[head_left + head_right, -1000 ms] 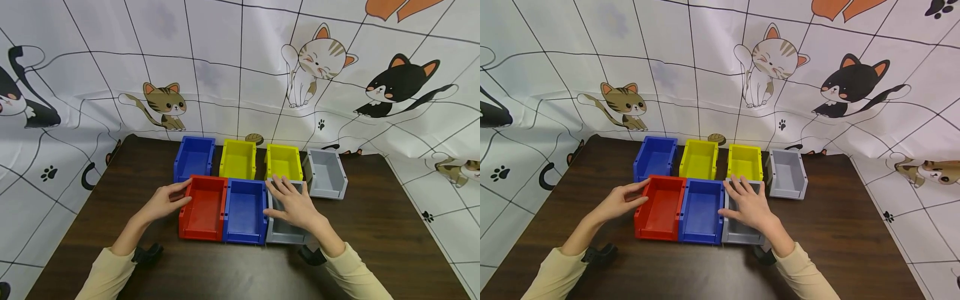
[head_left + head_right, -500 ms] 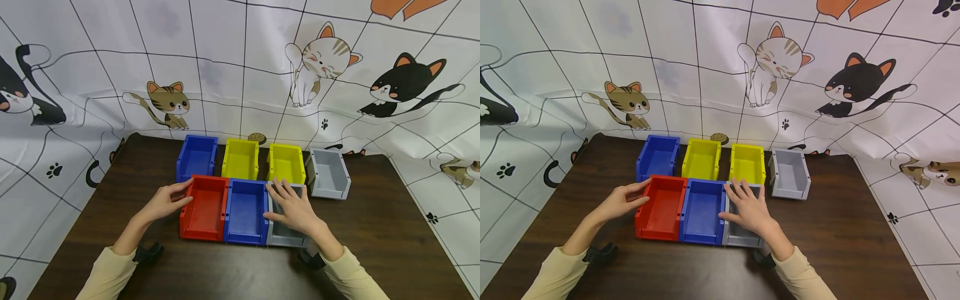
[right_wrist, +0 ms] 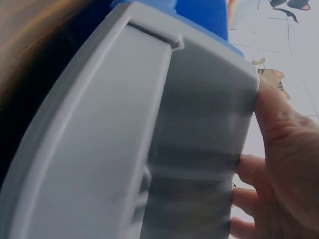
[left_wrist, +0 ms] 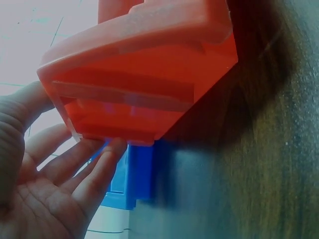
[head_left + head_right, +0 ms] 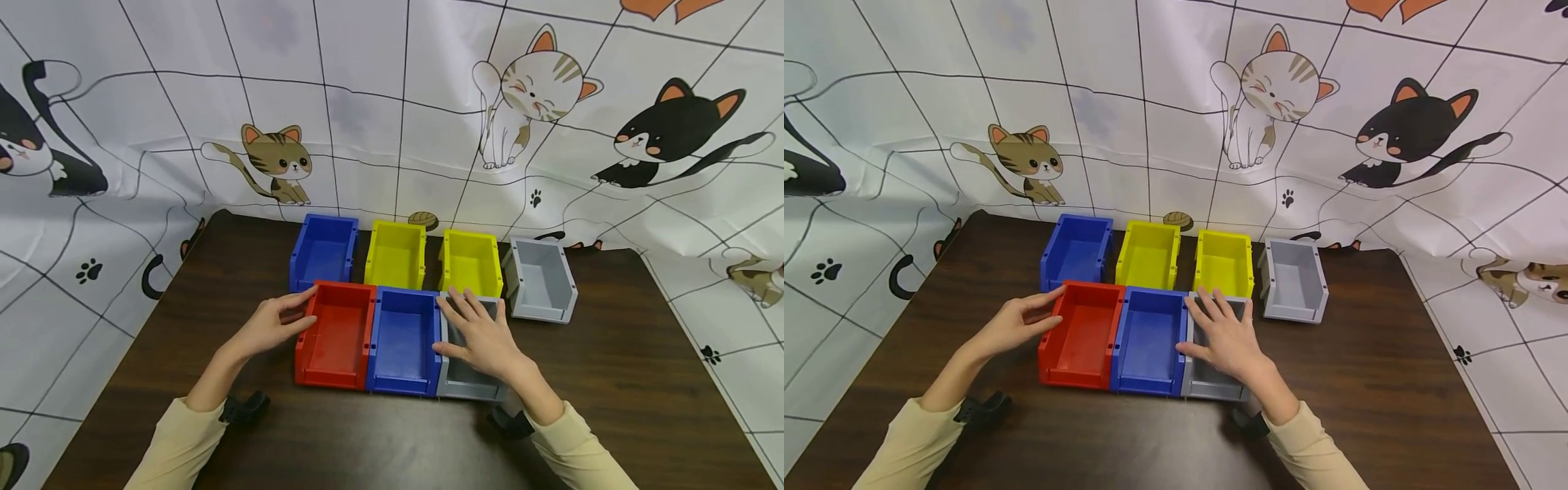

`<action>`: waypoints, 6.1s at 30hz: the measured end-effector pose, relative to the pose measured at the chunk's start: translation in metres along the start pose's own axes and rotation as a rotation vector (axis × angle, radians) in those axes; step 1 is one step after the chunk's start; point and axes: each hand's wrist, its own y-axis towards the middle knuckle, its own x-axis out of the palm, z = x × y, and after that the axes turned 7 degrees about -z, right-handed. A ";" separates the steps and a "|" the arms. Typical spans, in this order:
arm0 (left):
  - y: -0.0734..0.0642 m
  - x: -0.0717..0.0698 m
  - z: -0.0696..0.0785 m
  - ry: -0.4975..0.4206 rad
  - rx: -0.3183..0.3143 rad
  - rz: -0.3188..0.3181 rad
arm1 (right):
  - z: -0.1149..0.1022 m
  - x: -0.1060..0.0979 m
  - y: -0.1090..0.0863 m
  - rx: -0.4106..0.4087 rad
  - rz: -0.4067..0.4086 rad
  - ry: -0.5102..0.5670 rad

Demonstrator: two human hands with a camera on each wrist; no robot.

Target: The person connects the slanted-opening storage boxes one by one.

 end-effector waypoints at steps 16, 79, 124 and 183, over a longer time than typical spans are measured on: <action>0.002 0.000 0.002 0.010 -0.008 -0.005 | 0.020 -0.022 0.003 -0.059 0.128 0.155; 0.001 0.000 0.000 0.021 0.009 -0.002 | 0.214 -0.031 -0.001 0.654 0.386 0.673; 0.000 0.001 -0.001 -0.009 0.026 0.002 | 0.151 -0.059 -0.086 0.480 0.445 0.551; -0.002 0.000 -0.002 -0.003 0.024 0.002 | 0.117 -0.044 -0.098 0.471 0.421 0.537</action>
